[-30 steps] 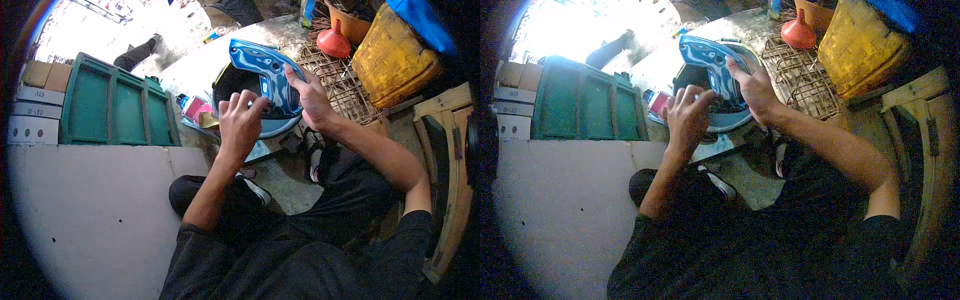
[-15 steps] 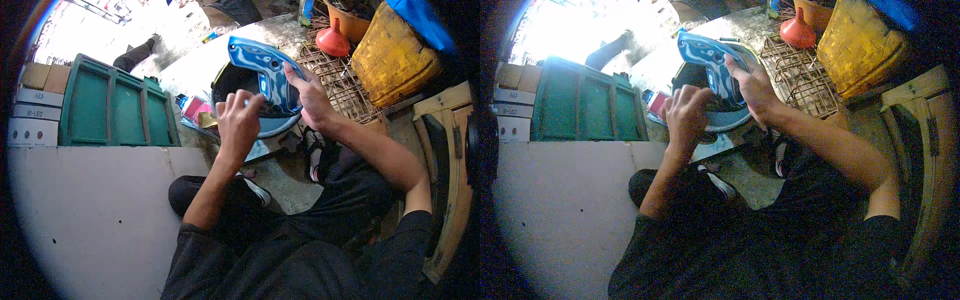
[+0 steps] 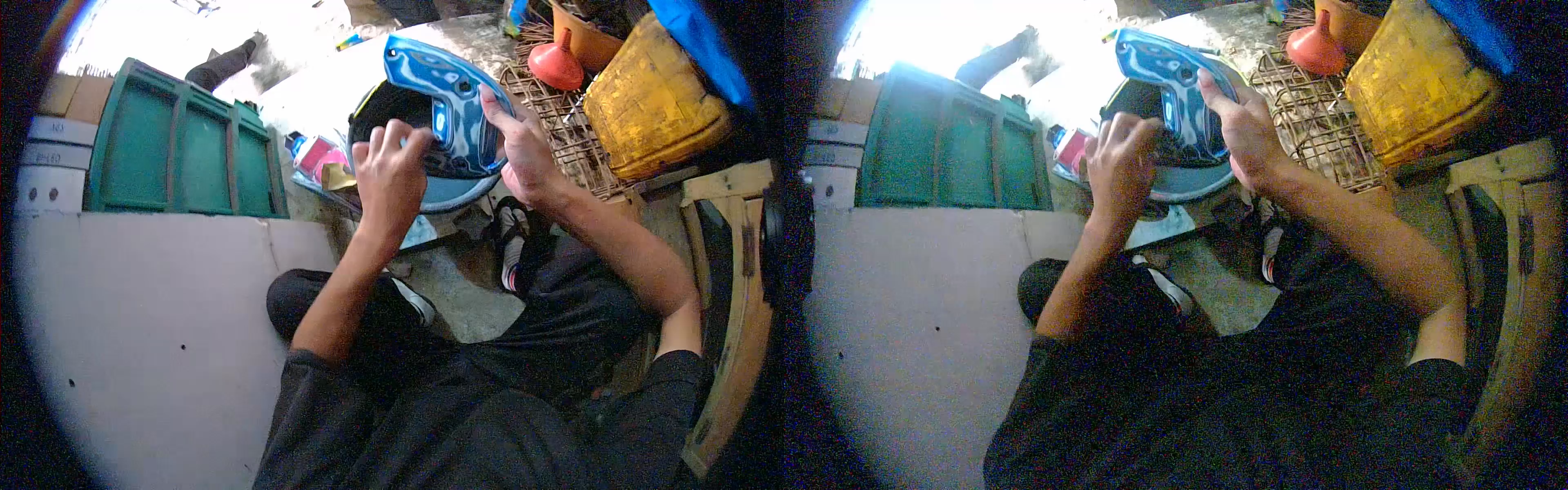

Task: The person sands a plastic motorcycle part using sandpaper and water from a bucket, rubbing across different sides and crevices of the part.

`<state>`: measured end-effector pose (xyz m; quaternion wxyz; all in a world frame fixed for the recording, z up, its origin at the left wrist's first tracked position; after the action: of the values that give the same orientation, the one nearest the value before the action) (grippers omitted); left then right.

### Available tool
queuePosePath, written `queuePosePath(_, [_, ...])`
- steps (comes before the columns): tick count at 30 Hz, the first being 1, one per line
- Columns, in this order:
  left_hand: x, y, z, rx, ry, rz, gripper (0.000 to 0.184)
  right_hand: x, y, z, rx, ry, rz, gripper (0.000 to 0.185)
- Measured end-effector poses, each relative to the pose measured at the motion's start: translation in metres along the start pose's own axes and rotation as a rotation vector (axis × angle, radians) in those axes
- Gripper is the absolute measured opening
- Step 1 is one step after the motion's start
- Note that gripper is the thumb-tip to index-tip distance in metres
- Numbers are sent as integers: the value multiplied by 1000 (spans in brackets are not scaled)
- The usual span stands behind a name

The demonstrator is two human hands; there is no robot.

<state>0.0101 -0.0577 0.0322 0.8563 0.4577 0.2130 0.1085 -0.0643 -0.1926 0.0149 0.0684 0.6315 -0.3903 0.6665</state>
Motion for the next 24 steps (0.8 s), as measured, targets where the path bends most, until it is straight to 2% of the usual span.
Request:
queuePosePath(1, [5,-1,2,-21,33,1,21,-1,-1,-2,10,-16,-11,34])
queuePosePath(5, [-1,0,-3,-59,-104,-72,22,-3,6,3,-16,9,-22,33])
queuePosePath(7, [11,0,1,-81,-10,-9,20,-6,9,7,-40,11,-26,31])
queuePosePath(9, [6,0,2,-71,-90,-43,19,-3,8,6,-2,19,-67,31])
queuePosePath(13, [9,1,0,-85,-44,-28,16,-3,9,4,-44,-36,31,34])
queuePosePath(17, [22,8,6,-97,4,-88,12,1,6,6,3,-21,-24,36])
queuePosePath(19, [27,13,9,-64,-8,-225,8,4,3,6,59,-14,49,36])
queuePosePath(24, [36,21,10,-33,-13,-280,10,8,0,3,45,-12,17,36])
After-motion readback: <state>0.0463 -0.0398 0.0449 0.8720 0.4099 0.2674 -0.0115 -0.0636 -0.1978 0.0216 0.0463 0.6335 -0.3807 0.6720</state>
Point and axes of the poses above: each hand's wrist, its own z-axis towards the middle knuckle, its own y-axis out of the back of the hand, x = y × z, the point moved 7 cm from there along z, towards the middle knuckle, and after that the axes turned 3 degrees about y, right-handed, at the moved point
